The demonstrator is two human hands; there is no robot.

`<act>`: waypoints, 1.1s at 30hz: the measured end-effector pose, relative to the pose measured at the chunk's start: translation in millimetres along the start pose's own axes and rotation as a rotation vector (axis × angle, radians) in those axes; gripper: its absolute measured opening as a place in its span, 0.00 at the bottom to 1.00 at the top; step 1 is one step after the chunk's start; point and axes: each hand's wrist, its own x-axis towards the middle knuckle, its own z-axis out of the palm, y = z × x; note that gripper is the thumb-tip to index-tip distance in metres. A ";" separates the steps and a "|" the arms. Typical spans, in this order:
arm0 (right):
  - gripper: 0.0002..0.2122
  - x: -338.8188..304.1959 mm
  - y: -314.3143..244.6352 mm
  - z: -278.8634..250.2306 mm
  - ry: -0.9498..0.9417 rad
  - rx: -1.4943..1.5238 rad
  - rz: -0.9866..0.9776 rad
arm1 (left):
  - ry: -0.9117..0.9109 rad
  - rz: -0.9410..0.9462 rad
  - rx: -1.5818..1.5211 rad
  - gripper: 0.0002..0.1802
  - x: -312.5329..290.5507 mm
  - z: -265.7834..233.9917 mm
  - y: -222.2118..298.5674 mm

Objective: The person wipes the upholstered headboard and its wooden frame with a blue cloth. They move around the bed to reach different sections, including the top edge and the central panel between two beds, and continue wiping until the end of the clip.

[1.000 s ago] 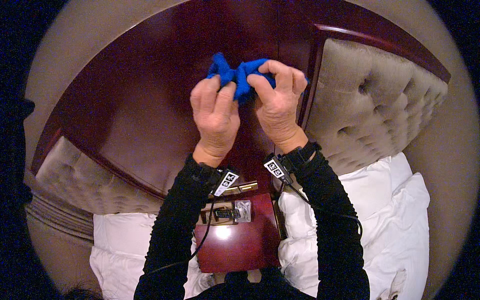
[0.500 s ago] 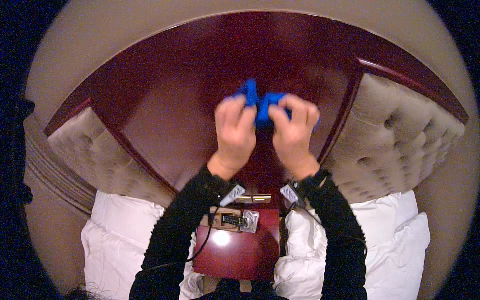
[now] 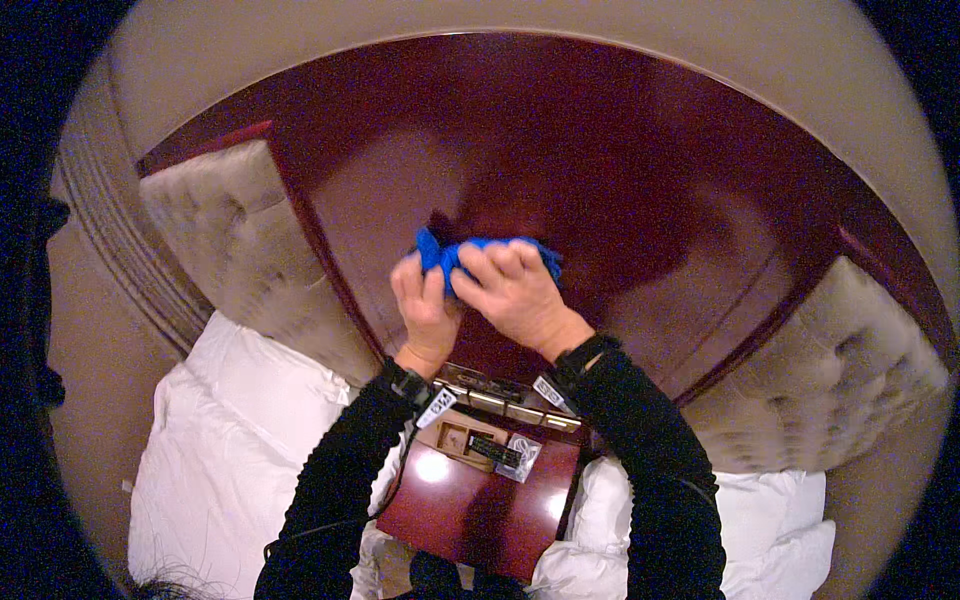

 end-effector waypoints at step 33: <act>0.10 -330.7 -353.9 -260.5 -0.999 0.622 1.844 | -1.684 -1.090 -1.890 0.21 -206.0 -413.4 -38.8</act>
